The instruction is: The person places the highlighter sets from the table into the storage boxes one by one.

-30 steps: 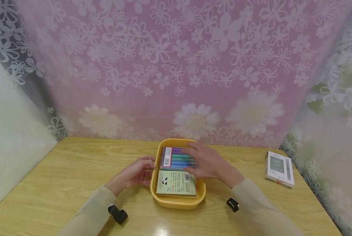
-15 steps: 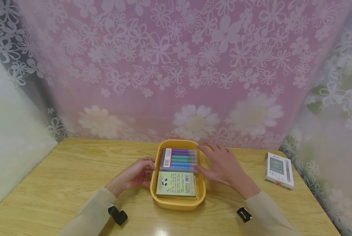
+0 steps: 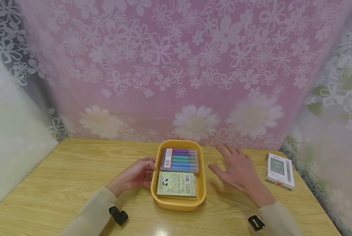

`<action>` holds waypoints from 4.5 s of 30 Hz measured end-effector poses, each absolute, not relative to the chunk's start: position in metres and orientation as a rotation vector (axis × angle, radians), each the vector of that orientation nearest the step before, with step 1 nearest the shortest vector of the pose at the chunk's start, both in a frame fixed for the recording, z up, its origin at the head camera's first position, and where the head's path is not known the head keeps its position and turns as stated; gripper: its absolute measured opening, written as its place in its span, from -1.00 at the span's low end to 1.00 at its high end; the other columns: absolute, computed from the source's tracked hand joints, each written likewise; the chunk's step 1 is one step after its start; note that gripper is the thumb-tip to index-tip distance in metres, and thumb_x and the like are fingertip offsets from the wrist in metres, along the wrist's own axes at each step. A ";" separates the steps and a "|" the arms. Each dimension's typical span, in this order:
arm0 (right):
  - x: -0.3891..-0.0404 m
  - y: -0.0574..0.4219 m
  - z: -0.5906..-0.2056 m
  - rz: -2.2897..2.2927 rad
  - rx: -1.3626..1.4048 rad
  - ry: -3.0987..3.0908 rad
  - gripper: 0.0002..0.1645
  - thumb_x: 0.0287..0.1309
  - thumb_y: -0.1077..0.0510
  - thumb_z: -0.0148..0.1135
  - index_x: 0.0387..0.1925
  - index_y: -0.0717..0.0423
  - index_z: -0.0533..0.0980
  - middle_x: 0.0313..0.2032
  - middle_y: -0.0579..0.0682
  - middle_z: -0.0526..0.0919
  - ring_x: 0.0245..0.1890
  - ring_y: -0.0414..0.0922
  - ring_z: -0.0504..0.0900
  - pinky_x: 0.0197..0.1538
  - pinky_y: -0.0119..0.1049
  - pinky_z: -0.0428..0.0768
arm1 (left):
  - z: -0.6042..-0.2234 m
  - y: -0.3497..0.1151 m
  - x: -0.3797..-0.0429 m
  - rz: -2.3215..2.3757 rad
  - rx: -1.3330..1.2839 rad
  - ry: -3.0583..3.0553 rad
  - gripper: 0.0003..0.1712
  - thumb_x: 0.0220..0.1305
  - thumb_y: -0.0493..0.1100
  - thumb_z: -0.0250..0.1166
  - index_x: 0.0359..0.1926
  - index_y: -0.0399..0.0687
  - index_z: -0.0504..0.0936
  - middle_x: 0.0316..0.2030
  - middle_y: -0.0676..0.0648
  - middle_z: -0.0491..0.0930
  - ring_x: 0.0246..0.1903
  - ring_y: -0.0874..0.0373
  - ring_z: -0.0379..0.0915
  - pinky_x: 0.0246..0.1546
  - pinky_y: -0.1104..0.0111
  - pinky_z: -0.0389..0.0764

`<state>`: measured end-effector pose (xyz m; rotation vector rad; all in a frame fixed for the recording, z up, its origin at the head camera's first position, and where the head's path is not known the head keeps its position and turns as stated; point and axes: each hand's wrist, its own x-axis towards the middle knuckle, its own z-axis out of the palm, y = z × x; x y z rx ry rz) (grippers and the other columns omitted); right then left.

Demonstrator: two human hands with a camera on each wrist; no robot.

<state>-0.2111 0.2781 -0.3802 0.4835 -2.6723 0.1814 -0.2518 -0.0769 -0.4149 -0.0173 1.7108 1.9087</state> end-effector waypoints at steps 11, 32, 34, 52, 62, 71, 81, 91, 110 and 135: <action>-0.207 0.301 -0.381 0.180 0.350 -2.677 -0.09 0.16 -0.38 0.32 0.36 0.07 0.41 0.20 0.34 0.53 -0.03 0.42 0.61 -0.57 0.10 0.56 | -0.415 -0.077 -0.252 1.898 -0.018 1.724 -0.44 0.23 -0.20 0.13 0.26 -0.15 0.32 -0.25 -0.05 0.53 -0.49 0.24 0.44 -0.54 0.44 0.64; -0.201 0.356 -0.391 0.159 0.081 -2.832 -0.02 0.23 -0.46 0.17 0.41 0.12 0.32 0.28 0.44 0.38 0.02 0.62 0.44 -0.41 0.48 0.46 | -0.414 -0.078 -0.252 1.897 -0.006 1.724 -0.46 0.23 -0.21 0.12 0.24 -0.16 0.32 -0.26 -0.04 0.54 -0.52 0.27 0.45 -0.55 0.44 0.65; -0.201 0.361 -0.392 0.173 0.049 -2.847 -0.02 0.24 -0.47 0.15 0.41 0.13 0.31 0.28 0.47 0.36 0.03 0.65 0.39 -0.37 0.58 0.40 | -0.414 -0.078 -0.252 1.897 -0.010 1.727 -0.46 0.23 -0.21 0.12 0.25 -0.15 0.32 -0.27 -0.04 0.54 -0.52 0.27 0.44 -0.55 0.44 0.65; -0.207 0.413 -0.400 0.179 -0.166 -3.096 0.18 0.28 -0.58 -0.08 0.43 0.36 0.18 0.25 0.70 0.14 0.01 0.79 0.26 -0.40 0.59 0.38 | -0.416 -0.078 -0.253 1.893 -0.012 1.722 -0.49 0.22 -0.20 0.14 0.21 -0.13 0.33 -0.27 -0.03 0.52 -0.50 0.25 0.42 -0.53 0.43 0.64; -0.206 0.427 -0.404 0.216 -0.290 -3.218 0.21 0.27 -0.57 -0.08 0.31 0.51 0.15 0.03 0.85 0.15 -0.27 0.65 0.42 -0.48 0.33 0.47 | -0.416 -0.077 -0.254 1.894 -0.014 1.725 -0.50 0.22 -0.20 0.14 0.19 -0.12 0.34 -0.26 -0.03 0.53 -0.50 0.25 0.44 -0.52 0.42 0.65; -0.208 0.429 -0.404 0.344 -0.390 -3.263 0.16 0.28 -0.49 -0.03 0.38 0.44 0.02 -0.03 0.81 0.08 -0.29 0.61 0.40 -0.46 0.30 0.48 | -0.415 -0.077 -0.253 1.901 -0.006 1.709 -0.47 0.23 -0.19 0.14 0.23 -0.14 0.32 -0.25 -0.04 0.52 -0.50 0.25 0.43 -0.52 0.43 0.65; -0.212 0.432 -0.407 0.392 -0.499 -3.275 0.27 0.20 -0.57 0.00 0.40 0.41 -0.04 -0.13 0.82 0.20 -0.22 0.71 0.35 -0.40 0.34 0.47 | -0.414 -0.077 -0.252 1.901 -0.021 1.720 -0.49 0.23 -0.21 0.13 0.22 -0.14 0.34 -0.27 -0.03 0.51 -0.50 0.25 0.42 -0.53 0.44 0.65; -0.211 0.431 -0.407 0.448 -0.633 -3.242 0.21 0.17 -0.54 0.08 0.36 0.34 -0.02 -0.19 0.71 0.24 -0.23 0.60 0.37 -0.33 0.37 0.46 | -0.413 -0.077 -0.251 1.902 -0.030 1.721 -0.50 0.22 -0.21 0.12 0.20 -0.13 0.33 -0.27 -0.04 0.50 -0.51 0.25 0.41 -0.54 0.44 0.64; -0.207 0.433 -0.411 0.545 -0.689 -3.122 0.10 0.16 -0.45 0.18 0.30 0.31 0.05 -0.09 0.75 0.23 -0.14 0.69 0.29 -0.23 0.59 0.37 | -0.414 -0.077 -0.252 1.899 -0.022 1.720 -0.50 0.21 -0.21 0.13 0.20 -0.13 0.33 -0.30 -0.03 0.50 -0.52 0.26 0.42 -0.54 0.44 0.66; -0.191 0.403 -0.395 0.455 -0.284 -2.899 -0.14 0.15 -0.23 0.29 0.17 0.33 0.23 -0.27 0.55 0.44 -0.44 0.22 0.48 -0.56 -0.16 0.36 | -0.414 -0.078 -0.253 1.900 -0.026 1.713 -0.50 0.23 -0.21 0.12 0.20 -0.12 0.33 -0.31 -0.02 0.50 -0.52 0.27 0.41 -0.55 0.45 0.65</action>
